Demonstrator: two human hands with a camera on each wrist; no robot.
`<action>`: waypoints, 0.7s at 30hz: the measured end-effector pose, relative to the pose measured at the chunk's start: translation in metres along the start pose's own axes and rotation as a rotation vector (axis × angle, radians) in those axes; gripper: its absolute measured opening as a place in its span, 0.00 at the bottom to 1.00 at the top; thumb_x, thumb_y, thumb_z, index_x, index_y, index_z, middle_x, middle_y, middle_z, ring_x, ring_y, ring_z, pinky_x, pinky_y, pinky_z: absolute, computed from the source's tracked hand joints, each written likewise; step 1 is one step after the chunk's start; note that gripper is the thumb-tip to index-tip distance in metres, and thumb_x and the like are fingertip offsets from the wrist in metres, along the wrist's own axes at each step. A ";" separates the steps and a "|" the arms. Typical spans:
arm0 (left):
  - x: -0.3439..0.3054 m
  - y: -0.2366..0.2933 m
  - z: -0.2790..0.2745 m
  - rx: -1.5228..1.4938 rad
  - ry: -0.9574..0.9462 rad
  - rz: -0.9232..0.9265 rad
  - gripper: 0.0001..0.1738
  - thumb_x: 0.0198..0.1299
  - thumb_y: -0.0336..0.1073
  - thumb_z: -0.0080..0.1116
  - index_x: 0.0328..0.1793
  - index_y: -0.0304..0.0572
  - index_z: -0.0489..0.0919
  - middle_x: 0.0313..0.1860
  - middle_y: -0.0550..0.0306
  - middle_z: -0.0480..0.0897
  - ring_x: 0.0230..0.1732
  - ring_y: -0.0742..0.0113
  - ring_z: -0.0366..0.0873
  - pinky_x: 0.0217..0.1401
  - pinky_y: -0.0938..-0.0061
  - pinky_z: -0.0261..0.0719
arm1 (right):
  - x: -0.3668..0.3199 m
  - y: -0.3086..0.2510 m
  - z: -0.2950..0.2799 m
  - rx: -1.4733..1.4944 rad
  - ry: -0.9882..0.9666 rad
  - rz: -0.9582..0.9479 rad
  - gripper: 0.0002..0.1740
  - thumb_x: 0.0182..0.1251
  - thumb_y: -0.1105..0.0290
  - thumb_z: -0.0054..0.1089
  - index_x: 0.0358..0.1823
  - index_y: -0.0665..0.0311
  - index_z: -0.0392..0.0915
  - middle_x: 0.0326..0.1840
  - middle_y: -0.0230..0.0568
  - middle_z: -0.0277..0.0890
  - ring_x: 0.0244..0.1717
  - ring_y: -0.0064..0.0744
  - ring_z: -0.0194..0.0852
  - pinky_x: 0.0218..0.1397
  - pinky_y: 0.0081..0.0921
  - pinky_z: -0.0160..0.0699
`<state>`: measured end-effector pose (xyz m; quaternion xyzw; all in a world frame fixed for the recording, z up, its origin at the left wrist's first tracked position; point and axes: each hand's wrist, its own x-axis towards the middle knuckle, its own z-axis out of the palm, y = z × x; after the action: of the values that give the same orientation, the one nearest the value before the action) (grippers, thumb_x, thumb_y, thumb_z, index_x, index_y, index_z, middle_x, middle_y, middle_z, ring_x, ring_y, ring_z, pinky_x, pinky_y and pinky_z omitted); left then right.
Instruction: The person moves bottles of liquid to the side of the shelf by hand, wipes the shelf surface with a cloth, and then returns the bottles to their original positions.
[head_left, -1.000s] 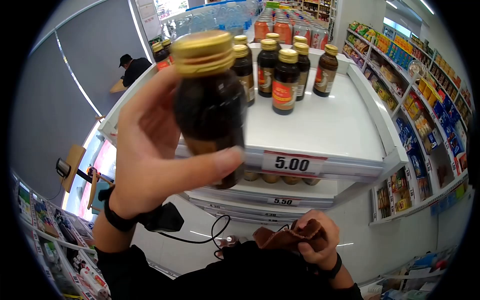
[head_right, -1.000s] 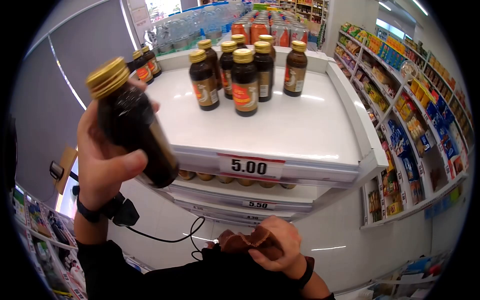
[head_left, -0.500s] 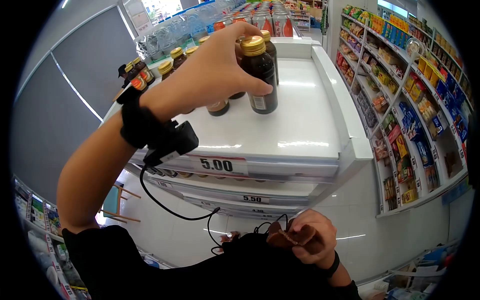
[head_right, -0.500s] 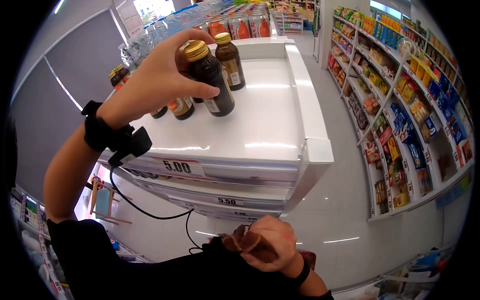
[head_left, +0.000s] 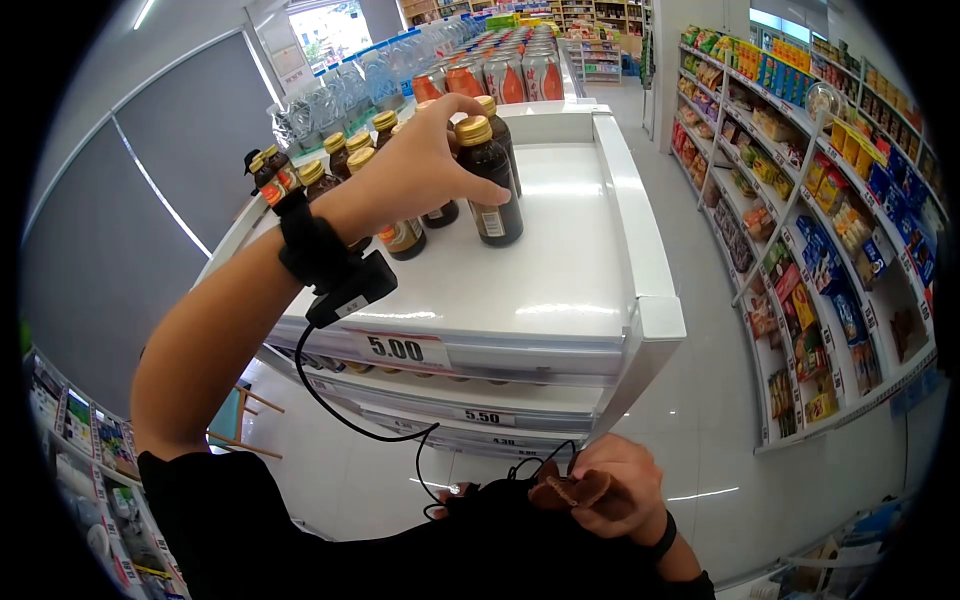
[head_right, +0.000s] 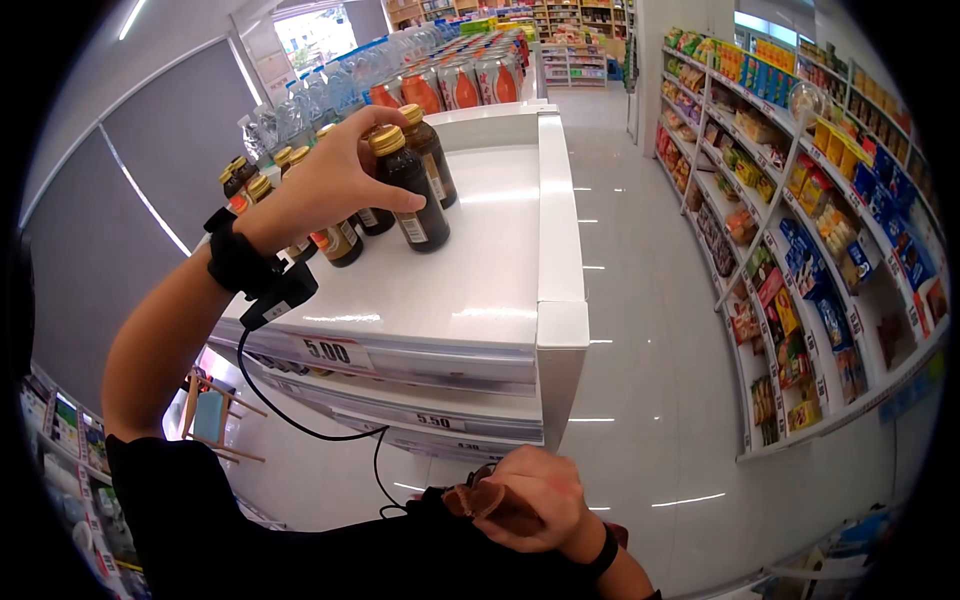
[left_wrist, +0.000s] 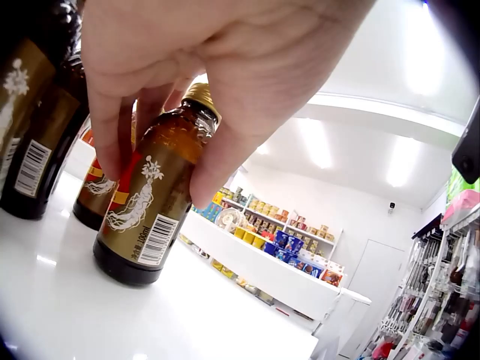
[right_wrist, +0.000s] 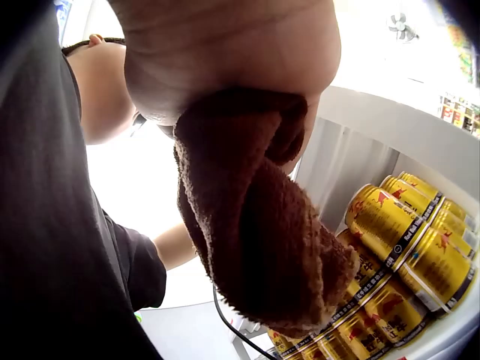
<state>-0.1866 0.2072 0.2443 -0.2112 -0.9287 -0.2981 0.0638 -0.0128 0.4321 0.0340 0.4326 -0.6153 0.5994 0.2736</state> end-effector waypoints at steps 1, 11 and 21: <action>0.000 0.000 0.000 0.000 0.002 0.002 0.48 0.45 0.38 0.77 0.72 0.41 0.62 0.45 0.42 0.80 0.45 0.58 0.81 0.49 0.72 0.79 | 0.000 0.000 0.000 -0.001 -0.001 -0.002 0.23 0.44 0.73 0.77 0.43 0.72 0.78 0.28 0.45 0.78 0.26 0.39 0.79 0.29 0.26 0.79; -0.005 -0.011 0.003 -0.095 -0.021 0.153 0.49 0.48 0.37 0.74 0.73 0.33 0.58 0.48 0.37 0.79 0.48 0.55 0.82 0.49 0.71 0.81 | 0.005 0.009 0.011 0.015 -0.022 -0.010 0.23 0.43 0.74 0.76 0.42 0.71 0.77 0.28 0.44 0.77 0.24 0.38 0.77 0.27 0.26 0.77; -0.046 -0.002 -0.019 0.136 0.348 0.603 0.43 0.50 0.41 0.72 0.66 0.28 0.63 0.55 0.31 0.75 0.56 0.44 0.77 0.61 0.62 0.76 | 0.009 0.019 0.042 0.012 -0.103 0.080 0.18 0.52 0.65 0.69 0.39 0.69 0.74 0.33 0.44 0.76 0.30 0.40 0.79 0.32 0.31 0.78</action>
<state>-0.1456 0.1786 0.2471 -0.4170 -0.8176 -0.2348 0.3201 -0.0254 0.3877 0.0268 0.4395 -0.6417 0.5906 0.2150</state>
